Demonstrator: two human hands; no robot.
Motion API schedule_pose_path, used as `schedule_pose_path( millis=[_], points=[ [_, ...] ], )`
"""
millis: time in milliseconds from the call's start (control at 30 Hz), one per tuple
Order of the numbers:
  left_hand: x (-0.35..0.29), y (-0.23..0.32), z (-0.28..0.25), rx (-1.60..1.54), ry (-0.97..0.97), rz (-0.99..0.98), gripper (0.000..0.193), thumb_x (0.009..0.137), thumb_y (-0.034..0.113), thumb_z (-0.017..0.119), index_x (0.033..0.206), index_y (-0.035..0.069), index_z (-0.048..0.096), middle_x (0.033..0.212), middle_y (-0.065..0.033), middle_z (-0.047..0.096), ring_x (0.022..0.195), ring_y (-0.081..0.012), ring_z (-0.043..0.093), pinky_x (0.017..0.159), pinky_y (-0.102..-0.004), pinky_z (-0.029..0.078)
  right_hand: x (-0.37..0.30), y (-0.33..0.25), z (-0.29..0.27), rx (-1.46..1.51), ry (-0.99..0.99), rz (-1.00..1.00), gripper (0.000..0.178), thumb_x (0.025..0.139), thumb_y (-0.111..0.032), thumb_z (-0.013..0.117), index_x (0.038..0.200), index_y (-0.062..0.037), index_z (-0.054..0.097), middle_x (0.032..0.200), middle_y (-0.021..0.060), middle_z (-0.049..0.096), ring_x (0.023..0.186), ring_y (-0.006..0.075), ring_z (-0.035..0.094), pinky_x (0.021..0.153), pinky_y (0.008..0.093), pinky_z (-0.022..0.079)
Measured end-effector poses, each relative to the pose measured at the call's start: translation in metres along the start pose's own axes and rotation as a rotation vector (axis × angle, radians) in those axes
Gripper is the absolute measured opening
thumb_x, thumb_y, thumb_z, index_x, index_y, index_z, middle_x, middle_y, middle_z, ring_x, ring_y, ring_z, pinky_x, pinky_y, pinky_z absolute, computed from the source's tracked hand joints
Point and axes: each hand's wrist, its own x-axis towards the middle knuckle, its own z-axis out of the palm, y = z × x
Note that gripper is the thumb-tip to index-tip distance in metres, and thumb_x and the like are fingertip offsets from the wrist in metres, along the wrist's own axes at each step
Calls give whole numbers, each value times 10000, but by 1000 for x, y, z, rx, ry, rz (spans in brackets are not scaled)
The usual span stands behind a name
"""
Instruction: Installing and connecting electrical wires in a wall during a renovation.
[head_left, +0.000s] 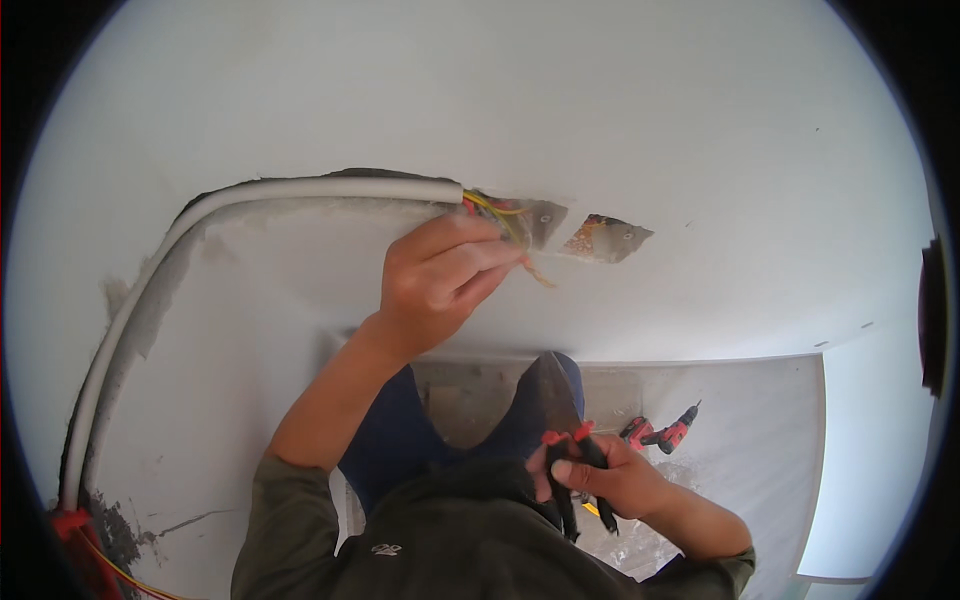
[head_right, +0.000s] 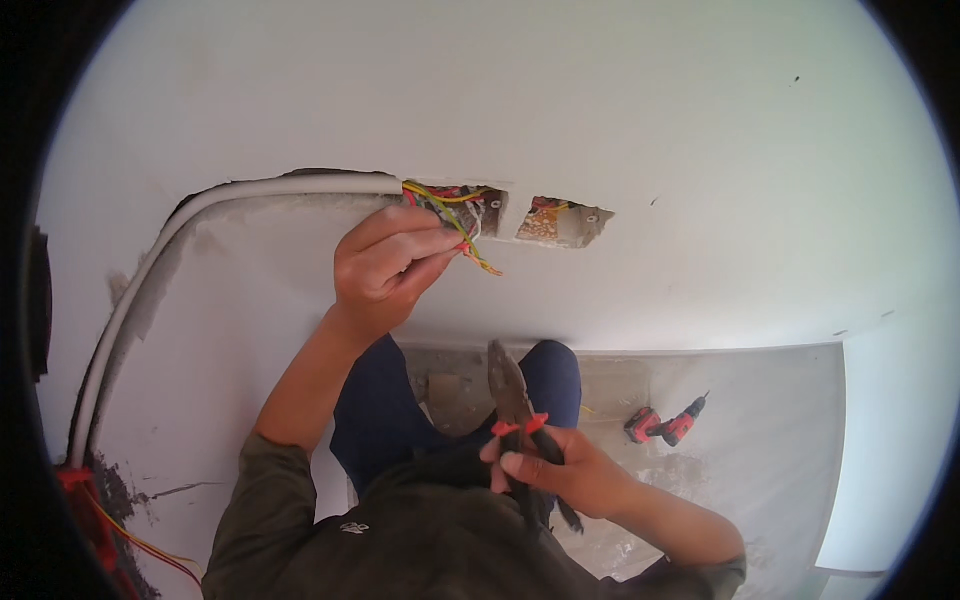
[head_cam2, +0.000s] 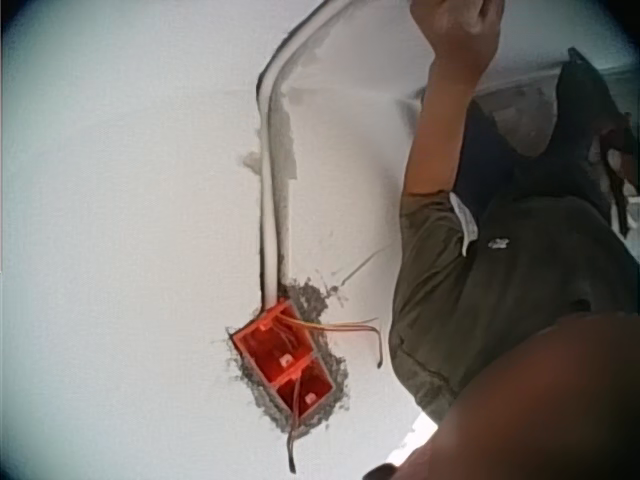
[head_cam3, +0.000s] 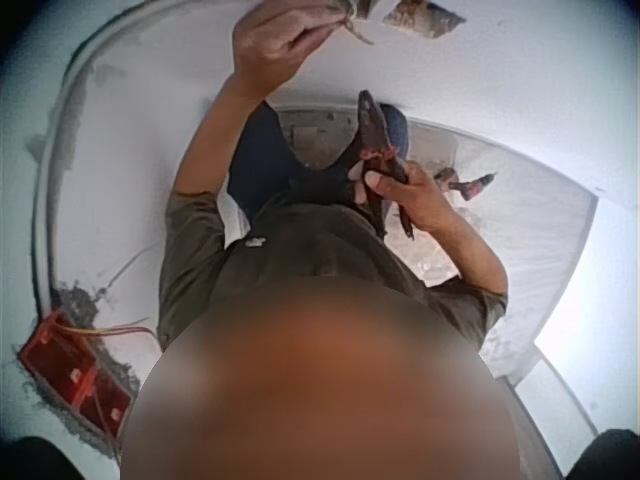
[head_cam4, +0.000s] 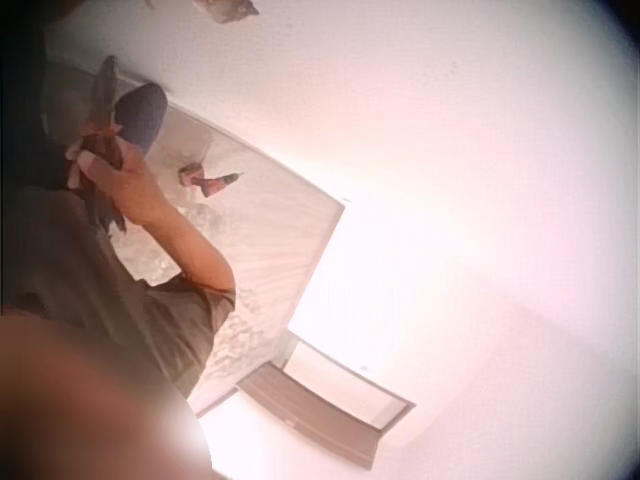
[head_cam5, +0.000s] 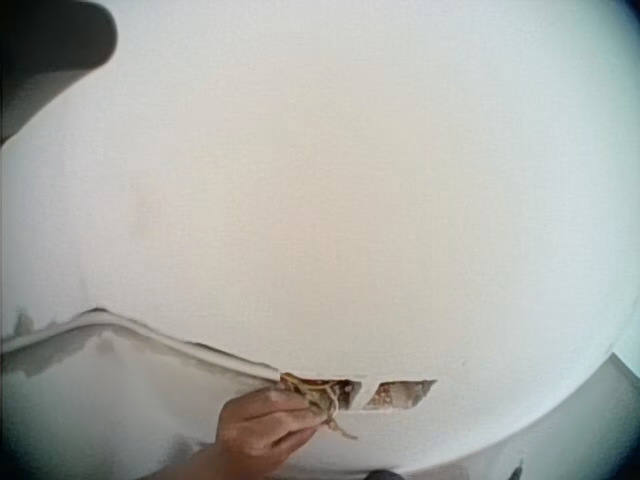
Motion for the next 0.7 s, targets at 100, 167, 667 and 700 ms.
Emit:
schedule_pose_path(
  millis=[100, 167, 667, 700],
  points=[
    [1, -3, -2, 5, -15, 23, 236, 652, -49, 797, 843, 54, 702, 824, -55, 641, 698, -211, 624, 574, -305, 503, 0, -22, 1, -314, 12, 6, 333, 1005, -278, 545, 1204, -17, 602, 965, 2, 669, 945, 79, 562, 858, 243, 430],
    [1, -1, -3, -6, -39, 30, 236, 656, -49, 794, 847, 55, 704, 824, -55, 638, 698, -206, 623, 574, -303, 501, 3, -34, 5, -375, 29, -38, 336, 1005, -278, 544, 1205, -14, 601, 964, 5, 669, 958, 85, 562, 875, 247, 427],
    [2, -5, -8, -6, -97, 37, 246, 645, -53, 793, 848, 57, 708, 827, -53, 639, 706, -209, 620, 595, -305, 505, 23, -79, 15, -237, 16, 39, 477, 999, -339, 529, 1305, 24, 484, 1064, 129, 672, 707, 106, 506, 679, 249, 431],
    [2, -6, -8, -6, -97, 38, 246, 645, -53, 793, 848, 57, 708, 827, -53, 639, 706, -209, 620, 595, -305, 505, 22, -80, 14, -228, 34, 49, 477, 1001, -338, 525, 1304, 27, 482, 1051, 128, 671, 733, 124, 538, 702, 261, 447]
  ],
)
